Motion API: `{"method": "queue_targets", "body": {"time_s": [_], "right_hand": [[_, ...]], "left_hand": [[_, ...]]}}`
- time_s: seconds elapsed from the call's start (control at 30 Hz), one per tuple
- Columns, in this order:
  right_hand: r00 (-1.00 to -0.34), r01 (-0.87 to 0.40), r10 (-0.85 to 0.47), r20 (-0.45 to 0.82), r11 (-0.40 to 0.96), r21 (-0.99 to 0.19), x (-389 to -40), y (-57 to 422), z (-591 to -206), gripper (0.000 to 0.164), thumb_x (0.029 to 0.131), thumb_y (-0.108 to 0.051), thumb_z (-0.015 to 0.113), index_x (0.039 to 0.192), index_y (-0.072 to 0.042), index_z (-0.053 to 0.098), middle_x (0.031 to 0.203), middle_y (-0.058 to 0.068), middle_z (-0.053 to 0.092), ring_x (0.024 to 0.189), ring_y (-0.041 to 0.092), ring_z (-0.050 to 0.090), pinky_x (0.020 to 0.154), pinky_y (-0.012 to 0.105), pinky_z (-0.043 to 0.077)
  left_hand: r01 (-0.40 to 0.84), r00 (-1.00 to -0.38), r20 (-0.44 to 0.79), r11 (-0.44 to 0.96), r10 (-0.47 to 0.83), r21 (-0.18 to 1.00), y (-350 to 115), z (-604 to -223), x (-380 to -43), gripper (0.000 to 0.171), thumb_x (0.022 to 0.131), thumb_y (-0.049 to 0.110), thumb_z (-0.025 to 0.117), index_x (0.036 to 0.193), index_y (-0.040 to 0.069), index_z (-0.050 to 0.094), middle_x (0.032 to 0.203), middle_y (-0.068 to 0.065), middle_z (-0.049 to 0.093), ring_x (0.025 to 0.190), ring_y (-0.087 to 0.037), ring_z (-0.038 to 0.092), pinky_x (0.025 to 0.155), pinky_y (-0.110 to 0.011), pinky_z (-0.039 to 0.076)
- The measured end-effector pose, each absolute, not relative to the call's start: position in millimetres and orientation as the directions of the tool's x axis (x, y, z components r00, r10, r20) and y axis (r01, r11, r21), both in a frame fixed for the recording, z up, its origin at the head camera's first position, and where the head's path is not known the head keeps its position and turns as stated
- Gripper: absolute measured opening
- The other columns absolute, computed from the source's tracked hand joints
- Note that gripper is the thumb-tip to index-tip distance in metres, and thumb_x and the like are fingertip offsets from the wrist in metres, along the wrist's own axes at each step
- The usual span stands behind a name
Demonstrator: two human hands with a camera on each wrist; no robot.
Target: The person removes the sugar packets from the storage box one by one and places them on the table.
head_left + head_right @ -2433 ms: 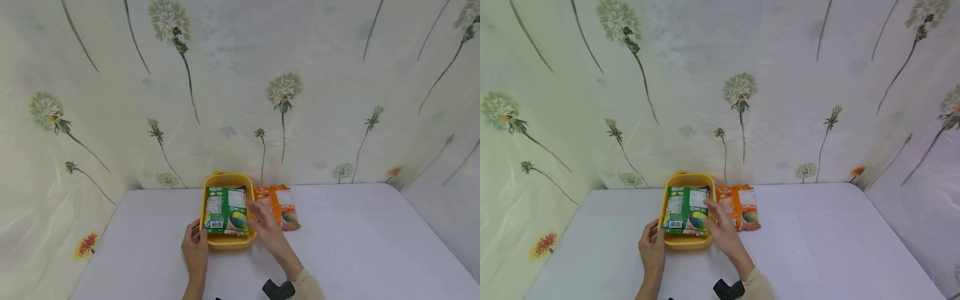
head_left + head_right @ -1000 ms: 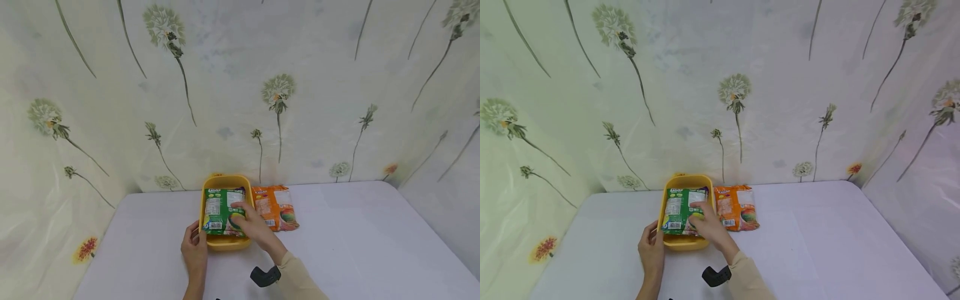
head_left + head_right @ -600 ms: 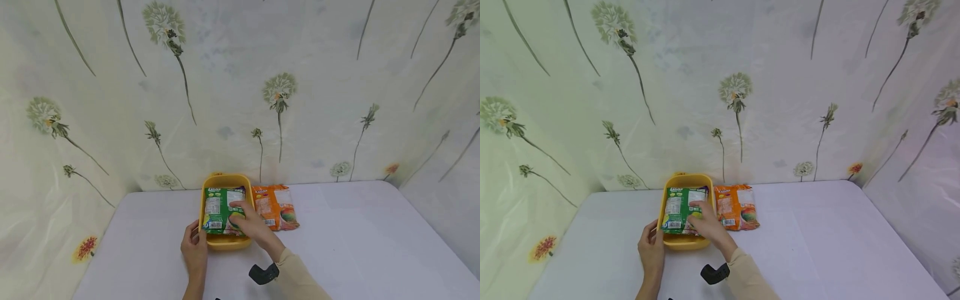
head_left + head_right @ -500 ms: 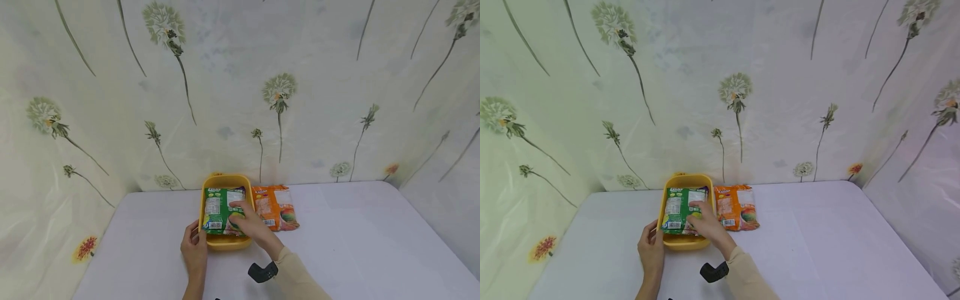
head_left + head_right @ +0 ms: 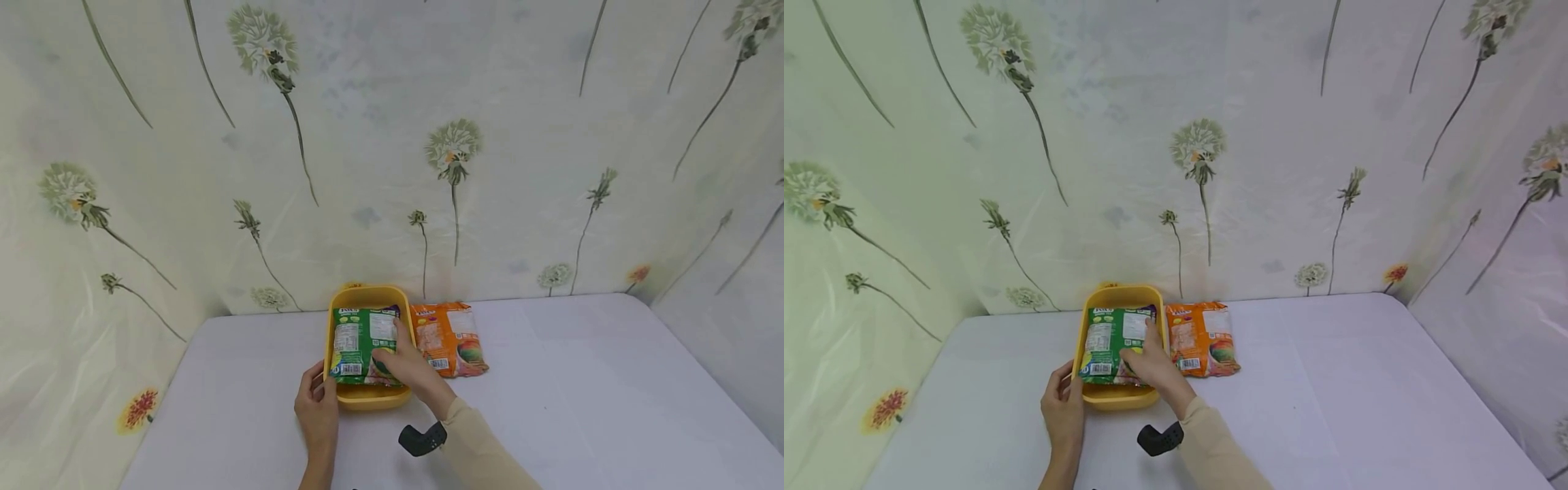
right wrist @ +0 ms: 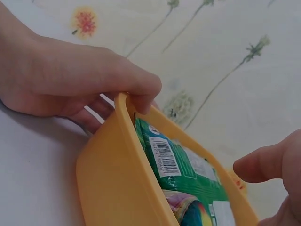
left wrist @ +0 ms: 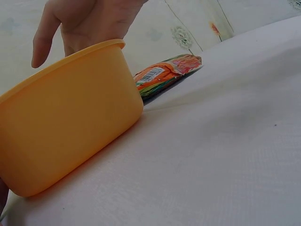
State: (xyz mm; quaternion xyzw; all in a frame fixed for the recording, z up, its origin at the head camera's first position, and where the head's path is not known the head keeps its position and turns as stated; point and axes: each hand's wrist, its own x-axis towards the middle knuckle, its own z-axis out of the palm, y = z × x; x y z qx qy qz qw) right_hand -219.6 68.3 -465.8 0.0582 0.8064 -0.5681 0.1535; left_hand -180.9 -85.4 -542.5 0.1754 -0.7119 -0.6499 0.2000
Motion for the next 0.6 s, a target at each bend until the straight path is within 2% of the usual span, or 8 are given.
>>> {"method": "queue_targets", "body": {"time_s": [0.23,0.43,0.6], "right_hand": [[-0.941,0.294,-0.067,-0.333,0.330,-0.897,-224.6,65.5,-468.8,0.089,0.089,-0.031,0.058,0.152,-0.019,-0.004,0.155,0.018,0.021,0.139,0.042,0.024,0.110,0.064,0.018],[-0.935,0.318,-0.092,-0.342,0.208,-0.925,-228.5,66.5,-468.5,0.088,0.089,-0.024,0.059,0.152,-0.014,0.000,0.155,0.019,0.015,0.140,0.041,0.019,0.112,0.063,0.012],[-0.926,0.348,-0.085,-0.367,0.183,-0.920,-229.6,66.5,-466.1,0.088,0.088,-0.024,0.060,0.152,-0.013,0.001,0.156,0.019,0.014,0.139,0.041,0.019,0.112,0.063,0.011]], "left_hand": [[0.017,-0.858,0.065,0.098,-0.510,0.995,-85.1,-541.4,-179.3,0.032,0.088,0.009,0.054,0.118,0.014,0.062,0.117,-0.007,0.065,0.101,-0.018,0.061,0.075,-0.009,0.048],[0.014,-0.862,0.053,0.080,-0.504,0.997,-85.1,-540.3,-177.8,0.032,0.088,0.009,0.054,0.118,0.014,0.062,0.118,-0.008,0.064,0.101,-0.019,0.061,0.074,-0.009,0.049],[0.018,-0.865,0.052,0.072,-0.499,0.997,-84.1,-538.7,-177.5,0.032,0.088,0.011,0.054,0.120,0.014,0.061,0.120,-0.008,0.063,0.103,-0.020,0.061,0.074,-0.008,0.048]]}}
